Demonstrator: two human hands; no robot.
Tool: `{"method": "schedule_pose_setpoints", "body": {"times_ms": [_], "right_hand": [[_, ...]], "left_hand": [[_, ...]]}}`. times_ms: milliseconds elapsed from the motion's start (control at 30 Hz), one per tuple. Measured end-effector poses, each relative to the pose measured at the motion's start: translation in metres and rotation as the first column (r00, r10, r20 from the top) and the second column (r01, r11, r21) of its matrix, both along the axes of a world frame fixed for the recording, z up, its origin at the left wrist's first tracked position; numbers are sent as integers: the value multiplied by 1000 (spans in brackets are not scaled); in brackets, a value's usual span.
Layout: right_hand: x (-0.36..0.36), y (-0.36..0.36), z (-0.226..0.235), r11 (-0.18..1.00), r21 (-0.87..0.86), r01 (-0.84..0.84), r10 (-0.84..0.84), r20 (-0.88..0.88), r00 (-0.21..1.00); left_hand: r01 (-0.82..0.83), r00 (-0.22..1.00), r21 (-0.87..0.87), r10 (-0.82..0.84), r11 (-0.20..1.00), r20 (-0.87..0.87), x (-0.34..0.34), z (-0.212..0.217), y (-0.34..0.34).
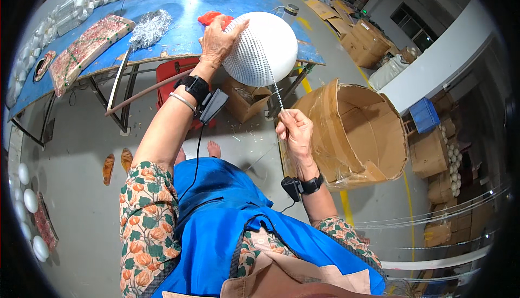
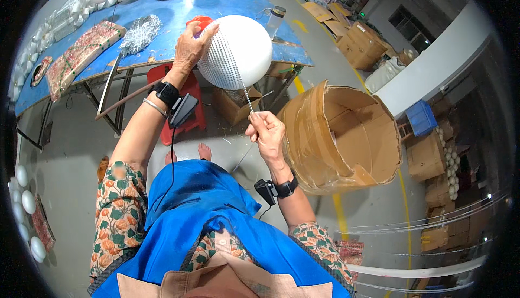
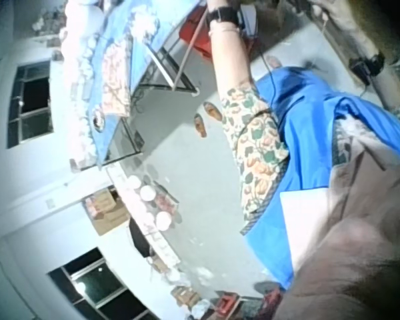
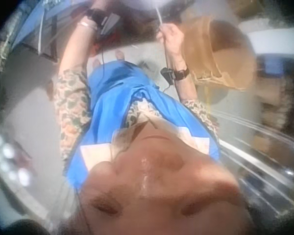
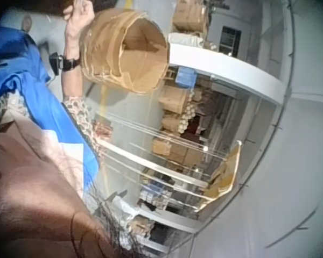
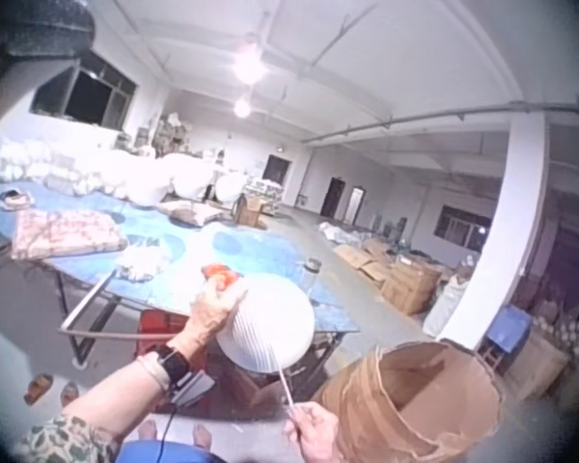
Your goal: Threading a bead chain through a white plastic spherical vent cover and securing it.
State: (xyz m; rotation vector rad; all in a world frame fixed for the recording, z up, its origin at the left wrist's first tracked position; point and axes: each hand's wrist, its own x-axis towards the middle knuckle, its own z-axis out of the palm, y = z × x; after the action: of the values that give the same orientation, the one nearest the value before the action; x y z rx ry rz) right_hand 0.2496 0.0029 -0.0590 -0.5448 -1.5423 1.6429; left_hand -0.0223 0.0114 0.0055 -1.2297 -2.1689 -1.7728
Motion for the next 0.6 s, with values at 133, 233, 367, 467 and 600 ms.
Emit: {"method": "schedule_pose_setpoints", "body": {"times_ms": [133, 233, 367, 467, 600], "right_hand": [[-8, 4, 4, 1000, -6, 0, 0, -12, 1000], [-14, 10, 2, 1000, -1, -18, 18, -34, 999], [-18, 13, 8, 1000, 9, -5, 6, -37, 999], [-18, 15, 10, 1000, 16, 16, -16, -22, 1000], [-18, 12, 23, 999, 50, 17, -14, -67, 998]], "left_hand": [[-1, 1000, 104, 1, 995, 0, -3, 2, 4], [129, 988, -18, -127, 992, 88, -1, 1, 0], [153, 962, 17, -144, 988, -232, -12, -31, 5], [85, 680, -174, -185, 981, -709, -26, -34, 7], [228, 950, 30, -216, 973, -226, -15, -24, 12]]}}
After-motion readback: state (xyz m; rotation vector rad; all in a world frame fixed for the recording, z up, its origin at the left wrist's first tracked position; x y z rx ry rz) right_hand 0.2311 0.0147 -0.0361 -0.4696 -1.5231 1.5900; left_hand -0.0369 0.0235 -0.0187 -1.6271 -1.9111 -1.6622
